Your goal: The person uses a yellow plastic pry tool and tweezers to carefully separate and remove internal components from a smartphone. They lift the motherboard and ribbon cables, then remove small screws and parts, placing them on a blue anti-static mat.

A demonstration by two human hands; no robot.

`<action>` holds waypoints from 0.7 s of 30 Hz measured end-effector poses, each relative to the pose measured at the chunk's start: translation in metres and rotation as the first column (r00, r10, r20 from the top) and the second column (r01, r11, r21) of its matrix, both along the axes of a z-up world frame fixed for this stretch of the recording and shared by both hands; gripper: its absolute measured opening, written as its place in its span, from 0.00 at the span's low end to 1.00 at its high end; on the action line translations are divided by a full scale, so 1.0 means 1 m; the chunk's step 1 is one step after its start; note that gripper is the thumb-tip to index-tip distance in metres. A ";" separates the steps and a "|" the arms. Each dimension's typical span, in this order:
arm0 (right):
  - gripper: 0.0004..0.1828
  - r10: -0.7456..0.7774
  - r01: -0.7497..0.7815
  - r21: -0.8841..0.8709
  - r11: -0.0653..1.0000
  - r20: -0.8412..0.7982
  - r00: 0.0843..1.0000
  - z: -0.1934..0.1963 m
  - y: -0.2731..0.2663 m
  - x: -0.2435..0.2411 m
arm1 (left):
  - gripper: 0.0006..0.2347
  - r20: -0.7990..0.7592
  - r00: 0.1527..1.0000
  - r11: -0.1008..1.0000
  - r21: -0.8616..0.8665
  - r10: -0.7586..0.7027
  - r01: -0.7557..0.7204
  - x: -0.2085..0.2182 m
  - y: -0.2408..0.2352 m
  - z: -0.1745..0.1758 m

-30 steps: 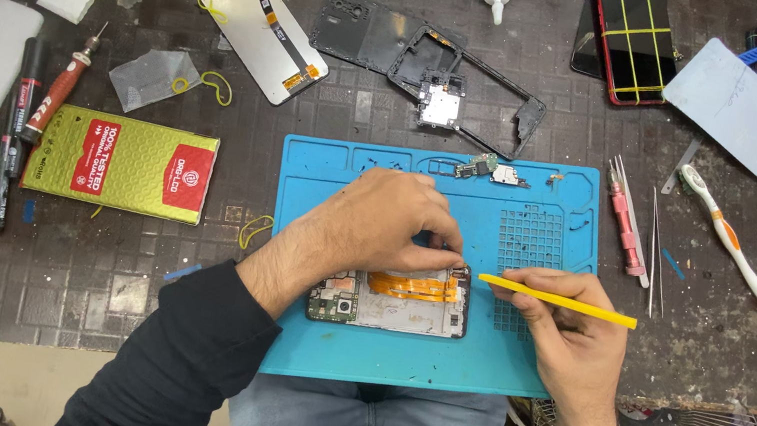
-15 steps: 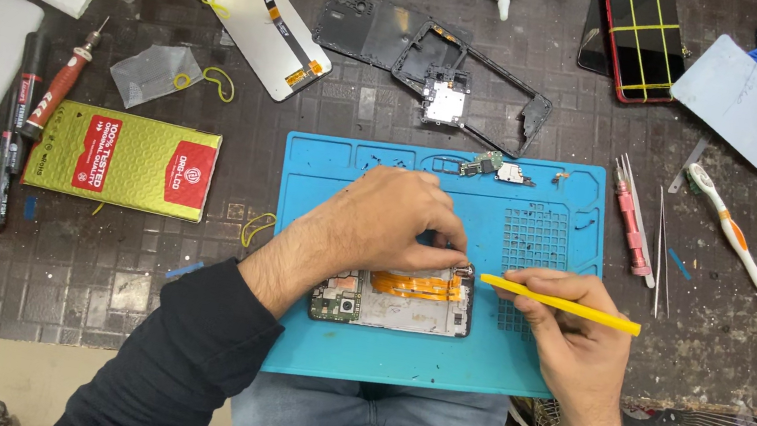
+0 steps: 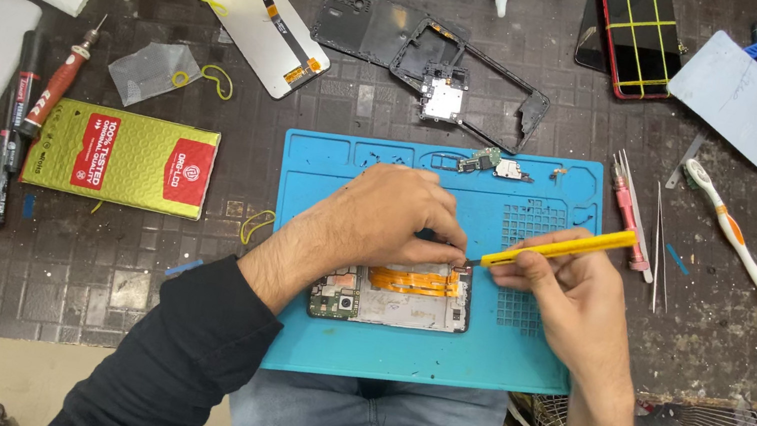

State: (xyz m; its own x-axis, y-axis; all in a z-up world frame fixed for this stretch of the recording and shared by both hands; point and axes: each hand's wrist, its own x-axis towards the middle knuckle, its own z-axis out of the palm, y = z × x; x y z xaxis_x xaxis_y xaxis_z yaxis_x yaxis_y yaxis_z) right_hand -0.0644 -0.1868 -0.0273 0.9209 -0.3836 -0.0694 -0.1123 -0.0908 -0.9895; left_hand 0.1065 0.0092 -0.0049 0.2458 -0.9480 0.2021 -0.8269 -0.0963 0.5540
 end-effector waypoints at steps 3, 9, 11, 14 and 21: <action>0.13 0.024 -0.030 -0.031 0.999 -0.160 0.987 0.003 -0.009 0.012 | 0.07 -0.010 1.000 0.999 0.044 0.020 -0.020 0.000 0.000 0.000; 0.15 0.036 -0.040 -0.006 0.999 -0.276 0.961 0.013 -0.010 0.021 | 0.07 -0.027 0.999 0.999 0.032 0.019 -0.018 0.001 0.000 0.000; 0.15 0.086 -0.096 -0.017 0.995 -0.311 0.946 0.019 -0.012 0.026 | 0.07 -0.032 0.999 1.000 0.027 0.015 -0.014 0.002 0.000 0.000; 0.15 0.097 -0.120 -0.034 0.992 -0.402 0.910 0.027 -0.015 0.035 | 0.07 -0.027 1.000 0.999 0.033 0.006 -0.005 0.001 0.000 0.000; 0.15 0.145 -0.176 -0.017 0.984 -0.498 0.855 0.031 -0.019 0.044 | 0.07 -0.028 1.000 1.000 0.026 0.008 -0.007 0.001 0.001 0.000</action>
State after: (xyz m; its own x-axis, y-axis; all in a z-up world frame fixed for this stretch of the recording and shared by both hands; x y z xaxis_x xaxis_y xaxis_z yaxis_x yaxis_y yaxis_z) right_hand -0.0203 -0.2055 0.0034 0.8214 -0.2513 -0.5120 -0.5623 -0.2064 -0.8008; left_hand 0.1073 0.0103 -0.0046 0.2579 -0.9510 0.1704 -0.8105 -0.1170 0.5740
